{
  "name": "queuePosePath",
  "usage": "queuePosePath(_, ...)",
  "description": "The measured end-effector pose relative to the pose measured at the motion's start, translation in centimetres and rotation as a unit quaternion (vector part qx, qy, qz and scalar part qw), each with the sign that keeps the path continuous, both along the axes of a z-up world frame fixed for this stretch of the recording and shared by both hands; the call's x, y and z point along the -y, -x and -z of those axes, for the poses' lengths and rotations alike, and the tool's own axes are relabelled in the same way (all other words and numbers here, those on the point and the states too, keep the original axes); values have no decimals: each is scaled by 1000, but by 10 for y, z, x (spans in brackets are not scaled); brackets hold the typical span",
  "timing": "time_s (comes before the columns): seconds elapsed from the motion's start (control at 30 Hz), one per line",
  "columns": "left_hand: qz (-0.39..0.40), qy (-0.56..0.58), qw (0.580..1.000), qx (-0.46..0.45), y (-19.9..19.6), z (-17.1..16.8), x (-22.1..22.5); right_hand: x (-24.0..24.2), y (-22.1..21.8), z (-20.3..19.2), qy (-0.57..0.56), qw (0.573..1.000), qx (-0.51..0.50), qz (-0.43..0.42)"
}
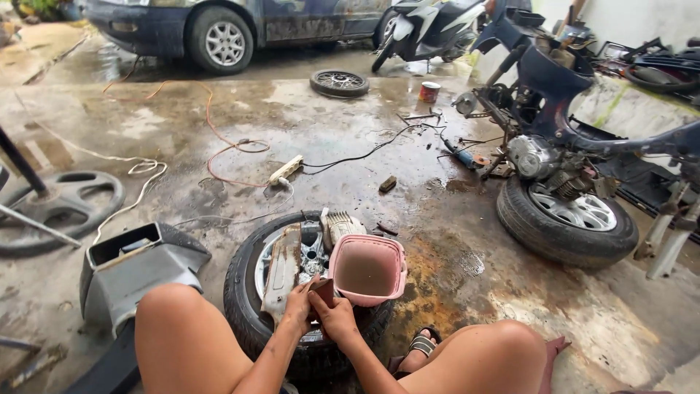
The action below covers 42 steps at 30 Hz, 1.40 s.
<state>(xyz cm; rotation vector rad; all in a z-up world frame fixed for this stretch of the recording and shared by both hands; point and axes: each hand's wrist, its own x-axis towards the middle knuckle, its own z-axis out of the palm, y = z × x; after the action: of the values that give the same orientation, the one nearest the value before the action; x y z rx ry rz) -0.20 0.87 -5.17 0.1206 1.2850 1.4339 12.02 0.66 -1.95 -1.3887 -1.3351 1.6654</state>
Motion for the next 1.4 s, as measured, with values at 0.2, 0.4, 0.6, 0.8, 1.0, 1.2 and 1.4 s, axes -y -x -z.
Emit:
queuePosePath(0.2, -14, -40, 998, -49, 16, -6, -12, -10, -3, -17, -23, 999, -43, 14)
queuePosePath(0.4, 59, 1, 997, -51, -9, -42, 6, -26, -11, -10, -62, 997, 8, 39)
queuePosePath(0.6, -12, 9, 985, -173, -3, 28, -18, -35, 10, 21, -32, 996, 64, 59)
queuePosePath(0.8, -16, 20, 979, -203, -7, 60, -19, -51, 3, 39, -43, 995, 79, 40)
queuePosePath(1.0, -53, 36, 985, -159, 3, 61, -23, -52, 7, 60, -51, 992, 111, -6)
queuePosePath(1.2, 12, 44, 990, -132, 2, 40, -24, -60, -2, 45, -70, 995, 74, 10)
queuePosePath(1.4, 3, 33, 994, -108, -3, 32, -17, -34, 2, 20, -76, 993, 87, 13)
